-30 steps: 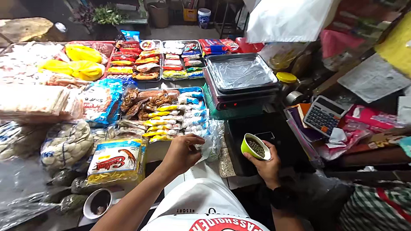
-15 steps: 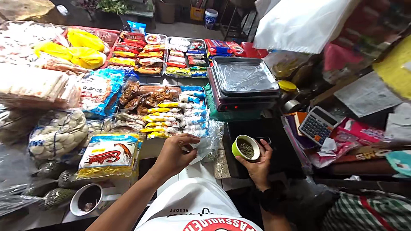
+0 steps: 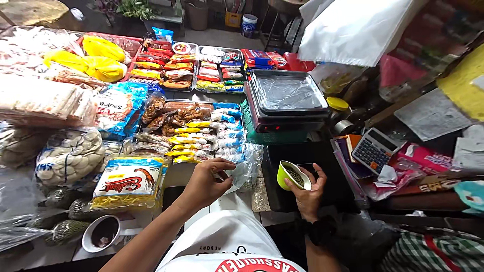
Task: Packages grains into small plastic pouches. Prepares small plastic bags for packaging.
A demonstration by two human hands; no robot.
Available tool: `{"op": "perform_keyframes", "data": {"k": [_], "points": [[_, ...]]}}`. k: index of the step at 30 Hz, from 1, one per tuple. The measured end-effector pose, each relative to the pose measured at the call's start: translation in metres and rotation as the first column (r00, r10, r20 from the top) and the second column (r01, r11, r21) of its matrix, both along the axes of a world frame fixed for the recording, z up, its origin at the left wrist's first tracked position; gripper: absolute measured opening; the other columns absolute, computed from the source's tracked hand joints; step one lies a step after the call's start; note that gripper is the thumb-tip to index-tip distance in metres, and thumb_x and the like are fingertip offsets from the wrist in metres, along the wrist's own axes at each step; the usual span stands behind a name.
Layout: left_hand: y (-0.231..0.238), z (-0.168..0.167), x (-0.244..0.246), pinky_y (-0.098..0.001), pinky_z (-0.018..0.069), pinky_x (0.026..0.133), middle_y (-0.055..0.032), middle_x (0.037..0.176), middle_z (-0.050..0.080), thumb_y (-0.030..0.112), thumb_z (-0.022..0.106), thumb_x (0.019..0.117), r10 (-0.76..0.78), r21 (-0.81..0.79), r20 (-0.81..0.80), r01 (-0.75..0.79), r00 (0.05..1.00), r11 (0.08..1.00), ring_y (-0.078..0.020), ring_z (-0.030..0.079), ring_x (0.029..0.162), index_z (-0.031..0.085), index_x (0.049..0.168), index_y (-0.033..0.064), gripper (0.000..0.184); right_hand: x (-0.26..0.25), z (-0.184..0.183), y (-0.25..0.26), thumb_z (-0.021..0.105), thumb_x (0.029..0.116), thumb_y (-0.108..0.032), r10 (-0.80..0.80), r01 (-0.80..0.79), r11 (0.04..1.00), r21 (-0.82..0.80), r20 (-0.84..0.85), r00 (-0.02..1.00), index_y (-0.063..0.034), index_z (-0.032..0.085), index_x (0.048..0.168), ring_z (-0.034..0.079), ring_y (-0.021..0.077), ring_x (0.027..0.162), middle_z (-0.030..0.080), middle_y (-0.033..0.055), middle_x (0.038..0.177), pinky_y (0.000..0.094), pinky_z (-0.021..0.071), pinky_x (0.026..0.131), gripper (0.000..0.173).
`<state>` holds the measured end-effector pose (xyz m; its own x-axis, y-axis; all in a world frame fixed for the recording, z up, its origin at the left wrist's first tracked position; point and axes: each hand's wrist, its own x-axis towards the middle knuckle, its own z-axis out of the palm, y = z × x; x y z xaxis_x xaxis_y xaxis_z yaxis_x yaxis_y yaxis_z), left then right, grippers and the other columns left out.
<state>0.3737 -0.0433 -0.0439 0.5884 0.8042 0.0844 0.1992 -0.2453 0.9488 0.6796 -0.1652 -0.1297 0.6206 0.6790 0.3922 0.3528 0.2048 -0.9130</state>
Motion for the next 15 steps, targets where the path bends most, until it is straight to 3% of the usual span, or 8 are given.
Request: {"op": "perform_keyframes", "data": {"k": [3,5,7,9,11,15], "points": [[-0.001,-0.002,0.001,-0.0179,0.0607,0.07,-0.0056,0.116,0.072,0.007,0.072,0.0857,-0.004,0.023,0.009,0.004,1.0,1.0,-0.0038,0.071,0.082,0.076,0.109,0.0042,0.024,0.003,-0.005,-0.009,0.096,0.057,-0.013,0.008,-0.008,1.0,0.01,0.069,0.998,0.0126,0.031,0.142,0.064,0.0188,0.122,0.062,0.02,0.133,0.0314,0.0561,0.102,0.11],[-0.002,-0.004,-0.001,-0.0181,0.0611,0.069,-0.0055,0.116,0.072,0.008,0.073,0.0854,0.002,0.045,0.023,-0.003,1.0,0.999,-0.0041,0.071,0.082,0.076,0.109,0.0043,0.024,0.007,-0.008,-0.016,0.095,0.0628,-0.017,0.011,-0.013,1.0,0.025,0.071,0.997,0.0112,0.034,0.141,0.062,0.0181,0.124,0.06,0.0174,0.134,0.0313,0.0556,0.103,0.103],[-0.001,-0.004,-0.003,-0.0175,0.0606,0.068,-0.005,0.116,0.072,0.009,0.073,0.0848,0.008,0.058,0.024,-0.009,1.0,0.998,-0.0035,0.071,0.082,0.076,0.109,0.0045,0.025,0.011,-0.012,-0.02,0.093,0.0695,-0.02,0.027,-0.031,0.999,0.024,0.125,0.992,0.0055,0.046,0.131,0.061,0.0173,0.126,0.061,0.0141,0.134,0.0319,0.0543,0.105,0.082],[0.0,-0.004,-0.005,-0.0177,0.061,0.068,-0.0051,0.115,0.072,0.01,0.074,0.0847,0.016,0.063,0.011,-0.017,1.0,0.998,-0.0035,0.071,0.081,0.076,0.109,0.004,0.025,0.016,-0.017,-0.022,0.092,0.0735,-0.028,0.063,-0.051,0.997,-0.053,0.249,0.966,0.0003,0.063,0.116,0.057,0.0219,0.132,0.06,0.021,0.137,0.0336,0.0516,0.108,0.059],[0.0,-0.001,-0.006,-0.0178,0.0608,0.067,-0.0049,0.116,0.072,0.013,0.073,0.0851,0.03,0.075,-0.024,-0.028,0.999,0.997,-0.0034,0.071,0.08,0.076,0.11,0.0043,0.026,0.014,-0.019,-0.02,0.089,0.0753,-0.031,0.047,-0.006,0.991,-0.133,0.305,0.951,-0.0026,0.073,0.104,0.06,0.0197,0.125,0.062,0.0243,0.131,0.0292,0.0523,0.103,0.043],[-0.001,0.008,-0.006,-0.0189,0.0598,0.063,-0.008,0.119,0.07,0.014,0.074,0.0853,0.037,0.093,-0.109,-0.027,0.993,0.995,-0.0041,0.07,0.073,0.075,0.112,0.0037,0.029,0.007,-0.012,-0.013,0.084,0.0799,-0.01,0.01,-0.003,0.999,-0.042,0.162,0.987,0.0036,0.072,0.085,0.067,0.0075,0.107,0.066,0.02,0.124,0.0173,0.0581,0.083,0.019]]}}
